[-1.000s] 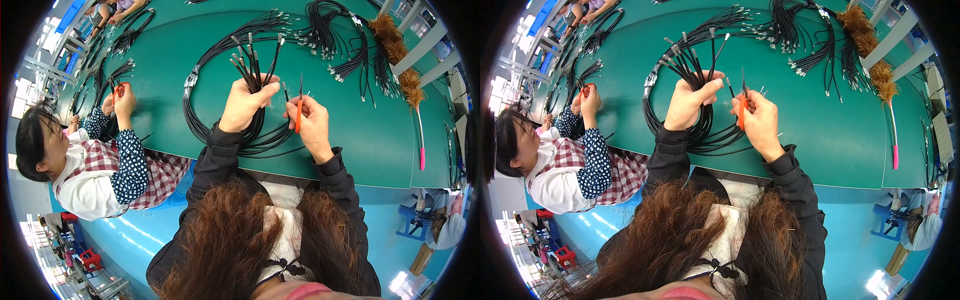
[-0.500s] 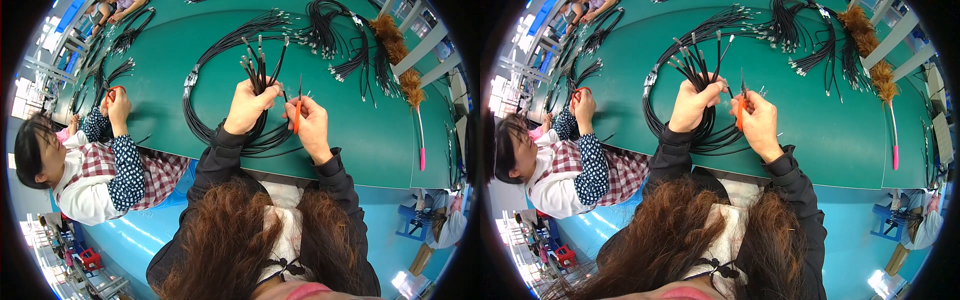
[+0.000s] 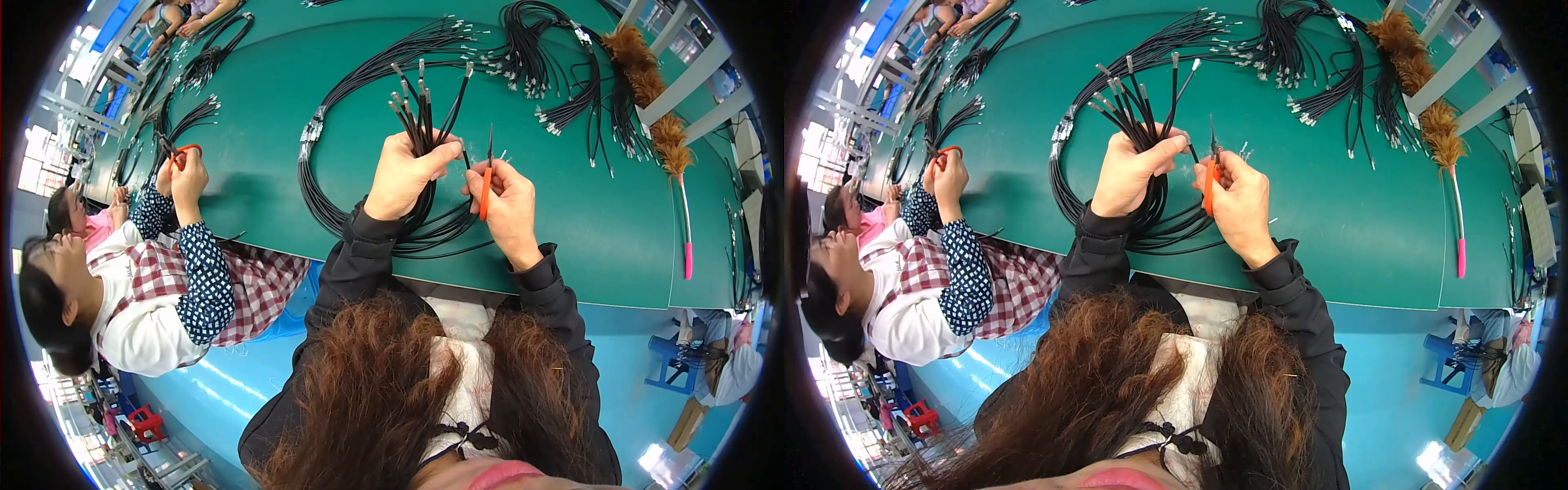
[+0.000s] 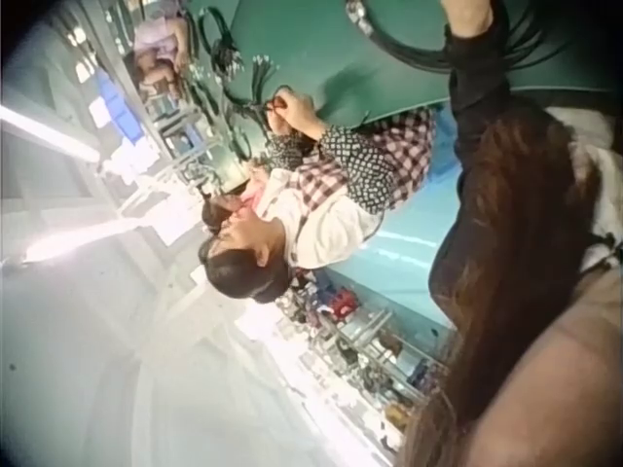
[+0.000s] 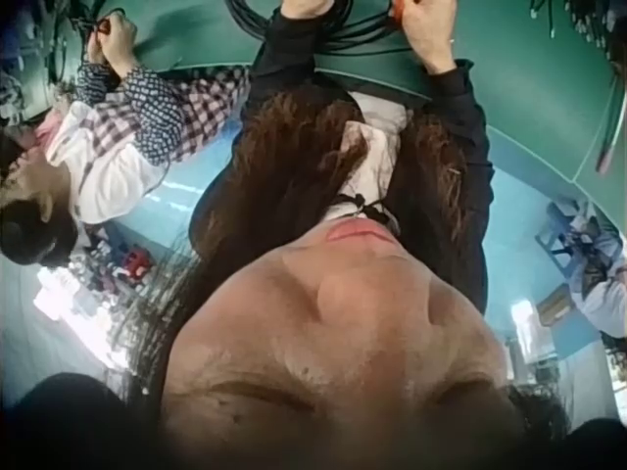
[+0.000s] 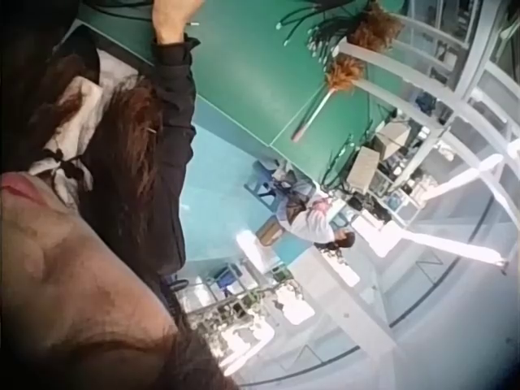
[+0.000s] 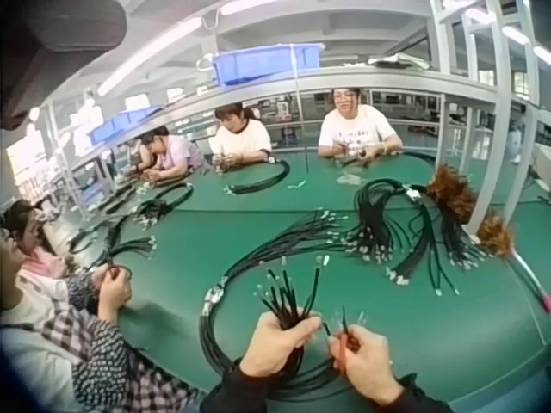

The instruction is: The person holds a bundle of black cables and uses orange shears to snip the ends of the individual wires. After trimming the wires, they set the shears down and pick up a single cable from the bundle.

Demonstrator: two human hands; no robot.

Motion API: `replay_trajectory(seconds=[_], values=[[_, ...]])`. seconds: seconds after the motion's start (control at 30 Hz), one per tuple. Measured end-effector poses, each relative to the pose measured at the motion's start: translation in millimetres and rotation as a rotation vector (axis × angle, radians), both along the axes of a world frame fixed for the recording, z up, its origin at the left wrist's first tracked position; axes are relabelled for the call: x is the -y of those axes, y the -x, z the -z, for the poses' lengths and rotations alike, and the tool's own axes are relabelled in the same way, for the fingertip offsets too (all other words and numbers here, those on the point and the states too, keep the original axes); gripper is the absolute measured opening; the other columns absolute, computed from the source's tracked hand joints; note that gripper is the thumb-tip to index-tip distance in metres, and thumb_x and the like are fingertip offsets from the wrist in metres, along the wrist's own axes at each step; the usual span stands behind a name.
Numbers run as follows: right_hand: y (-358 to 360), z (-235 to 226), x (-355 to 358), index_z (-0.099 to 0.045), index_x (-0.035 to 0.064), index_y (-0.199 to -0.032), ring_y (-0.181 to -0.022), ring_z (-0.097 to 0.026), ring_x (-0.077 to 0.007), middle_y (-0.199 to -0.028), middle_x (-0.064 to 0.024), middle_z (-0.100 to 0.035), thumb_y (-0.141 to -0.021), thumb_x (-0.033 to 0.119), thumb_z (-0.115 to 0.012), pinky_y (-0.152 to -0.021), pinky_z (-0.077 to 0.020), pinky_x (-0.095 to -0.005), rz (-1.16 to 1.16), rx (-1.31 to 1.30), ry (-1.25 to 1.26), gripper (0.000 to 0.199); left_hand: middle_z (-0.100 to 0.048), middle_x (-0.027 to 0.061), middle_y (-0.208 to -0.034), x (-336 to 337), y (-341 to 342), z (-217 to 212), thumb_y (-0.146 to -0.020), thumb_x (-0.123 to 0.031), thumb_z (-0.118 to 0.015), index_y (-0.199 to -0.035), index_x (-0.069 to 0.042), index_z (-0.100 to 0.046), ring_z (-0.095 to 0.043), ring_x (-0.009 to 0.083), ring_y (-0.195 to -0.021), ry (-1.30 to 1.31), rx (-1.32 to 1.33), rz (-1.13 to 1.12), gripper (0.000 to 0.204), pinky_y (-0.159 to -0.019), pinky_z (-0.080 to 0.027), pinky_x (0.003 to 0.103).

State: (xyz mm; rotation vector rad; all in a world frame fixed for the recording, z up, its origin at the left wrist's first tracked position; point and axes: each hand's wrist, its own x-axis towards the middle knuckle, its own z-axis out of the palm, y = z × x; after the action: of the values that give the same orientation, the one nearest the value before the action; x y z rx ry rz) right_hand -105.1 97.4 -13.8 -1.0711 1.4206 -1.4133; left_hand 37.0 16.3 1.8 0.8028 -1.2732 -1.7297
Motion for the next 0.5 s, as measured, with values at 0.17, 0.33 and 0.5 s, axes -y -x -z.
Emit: replay_trajectory(seconds=[0.17,0.33,0.5], values=[[-4.0,-10.9,-5.8,-0.060,-0.0032,-0.093,-0.059,-0.056,-0.0062,-0.070,-0.0028,-0.062,-0.086,0.010,-0.063,-0.051,-0.0421,-0.0179,0.012,-0.019,0.026,0.015,-0.063,0.0023,-0.073,-10.0,-5.9,-8.7,-0.081,-0.008,-0.069,-0.091,0.002,-0.063,-0.048,0.0050,-0.058,0.018,-0.025,-0.012,0.015,-0.051,-0.038,0.019],[-3.2,-25.7,5.3,-0.061,-0.0015,-0.095,-0.058,-0.054,-0.0057,-0.070,-0.0014,-0.060,-0.086,0.010,-0.063,-0.052,-0.0415,-0.0179,0.061,-0.141,0.265,0.015,-0.063,0.0025,-0.074,-16.0,-12.5,-6.0,-0.081,-0.007,-0.068,-0.091,0.002,-0.063,-0.048,0.0051,-0.057,0.032,-0.048,0.021,0.014,-0.051,-0.038,0.019],[-3.5,-39.4,7.5,-0.061,-0.0013,-0.094,-0.061,-0.056,-0.0066,-0.073,-0.0015,-0.060,-0.085,0.010,-0.064,-0.054,-0.0425,-0.0190,-0.124,-0.169,0.228,0.014,-0.063,0.0026,-0.074,-24.8,-13.0,-9.2,-0.081,-0.007,-0.068,-0.089,0.001,-0.063,-0.048,0.0049,-0.058,0.051,-0.028,0.006,0.013,-0.052,-0.037,0.019]])
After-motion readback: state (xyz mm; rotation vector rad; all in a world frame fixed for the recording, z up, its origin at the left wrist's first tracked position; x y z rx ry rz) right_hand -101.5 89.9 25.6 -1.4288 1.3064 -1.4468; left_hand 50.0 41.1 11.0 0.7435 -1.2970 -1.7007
